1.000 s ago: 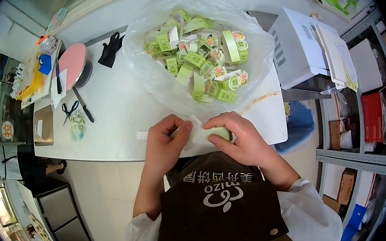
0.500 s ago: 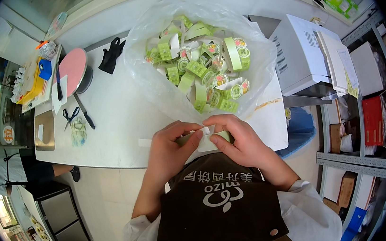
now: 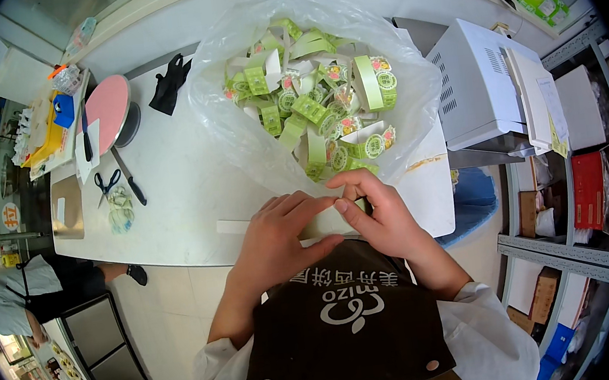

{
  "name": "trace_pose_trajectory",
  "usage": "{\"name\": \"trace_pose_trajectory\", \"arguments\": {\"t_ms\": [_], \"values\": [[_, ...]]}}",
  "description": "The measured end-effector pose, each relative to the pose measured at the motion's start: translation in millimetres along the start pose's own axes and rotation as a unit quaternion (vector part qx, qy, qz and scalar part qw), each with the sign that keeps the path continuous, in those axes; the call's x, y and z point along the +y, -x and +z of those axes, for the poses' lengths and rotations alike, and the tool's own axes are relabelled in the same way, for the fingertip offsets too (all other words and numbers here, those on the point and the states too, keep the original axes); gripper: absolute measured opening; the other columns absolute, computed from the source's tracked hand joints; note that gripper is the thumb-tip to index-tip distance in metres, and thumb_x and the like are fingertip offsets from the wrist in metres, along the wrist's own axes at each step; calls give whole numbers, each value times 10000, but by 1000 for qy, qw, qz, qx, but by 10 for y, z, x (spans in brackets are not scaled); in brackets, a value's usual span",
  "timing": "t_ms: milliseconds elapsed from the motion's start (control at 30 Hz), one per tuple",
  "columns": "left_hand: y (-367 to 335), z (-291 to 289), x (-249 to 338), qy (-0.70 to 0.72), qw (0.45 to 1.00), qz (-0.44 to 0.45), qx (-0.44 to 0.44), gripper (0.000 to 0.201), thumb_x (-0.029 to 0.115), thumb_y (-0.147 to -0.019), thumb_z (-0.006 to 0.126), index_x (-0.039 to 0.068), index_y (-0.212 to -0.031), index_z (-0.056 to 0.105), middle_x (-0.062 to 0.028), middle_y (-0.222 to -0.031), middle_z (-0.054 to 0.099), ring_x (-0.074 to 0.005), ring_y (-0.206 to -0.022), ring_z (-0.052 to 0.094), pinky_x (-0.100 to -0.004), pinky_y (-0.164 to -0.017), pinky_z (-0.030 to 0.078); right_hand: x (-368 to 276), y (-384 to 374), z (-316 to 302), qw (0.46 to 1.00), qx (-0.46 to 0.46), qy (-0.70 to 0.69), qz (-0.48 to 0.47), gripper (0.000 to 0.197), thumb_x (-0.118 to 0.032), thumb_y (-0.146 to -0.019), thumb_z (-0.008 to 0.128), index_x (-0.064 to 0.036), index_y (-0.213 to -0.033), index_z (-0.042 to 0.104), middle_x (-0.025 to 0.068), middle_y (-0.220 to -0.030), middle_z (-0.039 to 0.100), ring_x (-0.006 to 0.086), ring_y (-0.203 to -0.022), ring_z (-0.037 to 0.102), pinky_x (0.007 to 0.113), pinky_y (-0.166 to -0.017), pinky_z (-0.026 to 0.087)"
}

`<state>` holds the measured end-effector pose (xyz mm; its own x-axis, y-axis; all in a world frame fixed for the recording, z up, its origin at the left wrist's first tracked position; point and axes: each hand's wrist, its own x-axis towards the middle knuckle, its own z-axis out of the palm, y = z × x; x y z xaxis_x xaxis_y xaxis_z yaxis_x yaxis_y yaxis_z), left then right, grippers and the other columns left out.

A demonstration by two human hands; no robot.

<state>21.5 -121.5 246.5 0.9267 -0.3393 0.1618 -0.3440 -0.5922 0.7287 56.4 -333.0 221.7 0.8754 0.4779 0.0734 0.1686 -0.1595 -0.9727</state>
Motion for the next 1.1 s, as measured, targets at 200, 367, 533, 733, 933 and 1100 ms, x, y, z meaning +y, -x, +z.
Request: {"name": "trace_pose_trajectory", "arguments": {"t_ms": [200,367,533,733,933,1100], "values": [[-55,-27,-6,-20,1000,19,-15,465,254,-739,877,125,-1149,699,-48,-916,666,-289,-835,652,-405,-793,524,-5,0,-21,1000,9,-16,-1,266,-47,-994,622,-56,-1260,609,43,-824,567,142,-758,557,283,-726,485],[-77,-9,-15,-36,999,19,-12,483,236,-703,894,138,-1145,728,-36,-857,660,-277,-796,632,-396,-789,525,26,28,-44,999,21,-24,-9,262,-29,-985,625,-50,-1246,621,49,-851,595,150,-782,583,286,-745,496],[-74,-6,-12,-51,998,36,-6,490,239,-705,891,134,-1156,730,-35,-865,668,-276,-802,637,-394,-783,528,26,58,-65,1000,24,-5,-20,271,-18,-971,640,-53,-1240,633,60,-879,627,164,-788,603,292,-738,503],[-66,-21,4,-56,998,42,4,486,212,-716,886,129,-1169,730,-41,-890,677,-280,-813,636,-394,-786,528,50,44,-25,999,39,7,-31,264,-15,-961,646,-55,-1222,649,81,-907,643,202,-793,625,310,-726,514],[-51,-25,8,-43,998,45,10,471,190,-716,885,127,-1158,735,-35,-875,672,-276,-814,637,-391,-798,523,48,52,-18,999,37,14,-32,279,-16,-964,645,-52,-1240,641,83,-913,644,204,-796,623,314,-729,515],[-14,-52,6,-34,998,44,-6,468,179,-705,885,124,-1147,743,-31,-882,682,-268,-817,640,-376,-802,517,33,66,-38,1000,24,3,-9,261,-64,-972,656,-50,-1232,643,84,-890,644,208,-808,619,316,-764,504]]}}
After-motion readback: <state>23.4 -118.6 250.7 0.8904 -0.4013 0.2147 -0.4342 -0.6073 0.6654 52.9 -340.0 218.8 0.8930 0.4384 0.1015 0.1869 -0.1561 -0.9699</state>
